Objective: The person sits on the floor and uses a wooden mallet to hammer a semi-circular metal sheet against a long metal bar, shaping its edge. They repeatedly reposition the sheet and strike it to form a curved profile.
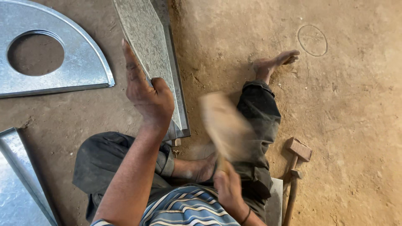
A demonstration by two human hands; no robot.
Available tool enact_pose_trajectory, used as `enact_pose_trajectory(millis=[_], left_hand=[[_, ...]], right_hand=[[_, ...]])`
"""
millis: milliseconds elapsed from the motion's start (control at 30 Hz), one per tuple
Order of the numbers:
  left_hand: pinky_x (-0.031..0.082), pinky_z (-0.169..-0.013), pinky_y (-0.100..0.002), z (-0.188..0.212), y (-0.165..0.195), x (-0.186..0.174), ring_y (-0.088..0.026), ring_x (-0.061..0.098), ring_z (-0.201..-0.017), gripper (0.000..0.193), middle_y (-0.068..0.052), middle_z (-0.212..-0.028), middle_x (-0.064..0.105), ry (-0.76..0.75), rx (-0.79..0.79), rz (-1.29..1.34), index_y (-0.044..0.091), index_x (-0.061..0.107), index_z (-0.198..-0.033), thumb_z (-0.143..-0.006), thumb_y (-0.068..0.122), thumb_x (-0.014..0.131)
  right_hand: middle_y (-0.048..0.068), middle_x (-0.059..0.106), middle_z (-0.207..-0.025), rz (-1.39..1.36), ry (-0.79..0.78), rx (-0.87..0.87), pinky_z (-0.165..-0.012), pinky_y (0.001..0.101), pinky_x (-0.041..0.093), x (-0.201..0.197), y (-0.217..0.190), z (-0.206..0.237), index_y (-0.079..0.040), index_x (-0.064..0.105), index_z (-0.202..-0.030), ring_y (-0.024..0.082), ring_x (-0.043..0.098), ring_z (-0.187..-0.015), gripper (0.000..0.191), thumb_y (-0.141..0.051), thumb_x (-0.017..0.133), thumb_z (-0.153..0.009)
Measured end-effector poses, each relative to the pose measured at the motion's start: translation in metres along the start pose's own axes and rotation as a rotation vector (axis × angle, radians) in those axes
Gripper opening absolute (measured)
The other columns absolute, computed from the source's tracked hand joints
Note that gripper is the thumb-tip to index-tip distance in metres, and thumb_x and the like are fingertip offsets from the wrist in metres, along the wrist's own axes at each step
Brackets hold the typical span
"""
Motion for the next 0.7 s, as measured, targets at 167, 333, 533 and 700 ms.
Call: enact_pose_trajectory(millis=[167,333,533,700], left_hand=[[0.041,-0.128,-0.038,0.001,0.013,-0.006,-0.034,0.042,-0.155,0.083,-0.018,-0.168,0.031,-0.041,0.033,-0.024,0.002,0.02,-0.164,-0.087,-0.013,0.047],[0.037,-0.131,-0.041,0.005,0.032,-0.017,-0.036,0.039,-0.156,0.087,-0.021,-0.166,0.032,-0.057,0.028,0.0,0.001,0.02,-0.167,-0.085,-0.011,0.046],[0.038,-0.13,-0.043,0.001,0.047,-0.03,-0.04,0.041,-0.154,0.082,-0.023,-0.165,0.034,-0.073,-0.013,-0.009,0.0,0.022,-0.166,-0.089,-0.01,0.047],[0.038,-0.127,-0.045,0.001,0.053,-0.048,-0.042,0.042,-0.152,0.082,-0.025,-0.168,0.035,-0.098,-0.024,-0.007,-0.001,0.022,-0.165,-0.088,-0.01,0.048]], right_hand=[[-0.002,0.04,-0.058,-0.139,0.148,0.535,-0.039,0.0259,0.026,-0.003,0.016,0.011,-0.007,0.053,-0.091,0.009,0.035,-0.045,0.031,-0.037,0.051,-0.1],[-0.006,0.053,-0.072,0.219,-0.006,-0.154,-0.052,0.021,0.04,0.017,-0.043,-0.017,-0.005,0.055,-0.107,0.004,0.048,-0.062,0.03,-0.034,0.048,-0.11],[-0.003,0.046,-0.067,0.073,-0.01,0.185,-0.045,0.0256,0.033,0.028,-0.034,-0.064,-0.004,0.054,-0.092,0.006,0.04,-0.055,0.033,-0.033,0.053,-0.108],[-0.004,0.049,-0.067,0.186,0.024,-0.007,-0.047,0.0236,0.036,0.046,-0.053,-0.081,-0.006,0.059,-0.101,0.004,0.043,-0.057,0.032,-0.036,0.05,-0.106]])
Point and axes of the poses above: each hand's wrist, its own z-axis away from the middle knuckle, its own x-axis out of the palm, y = z × x, the point moved 4 cm from there along -z, towards the middle knuckle
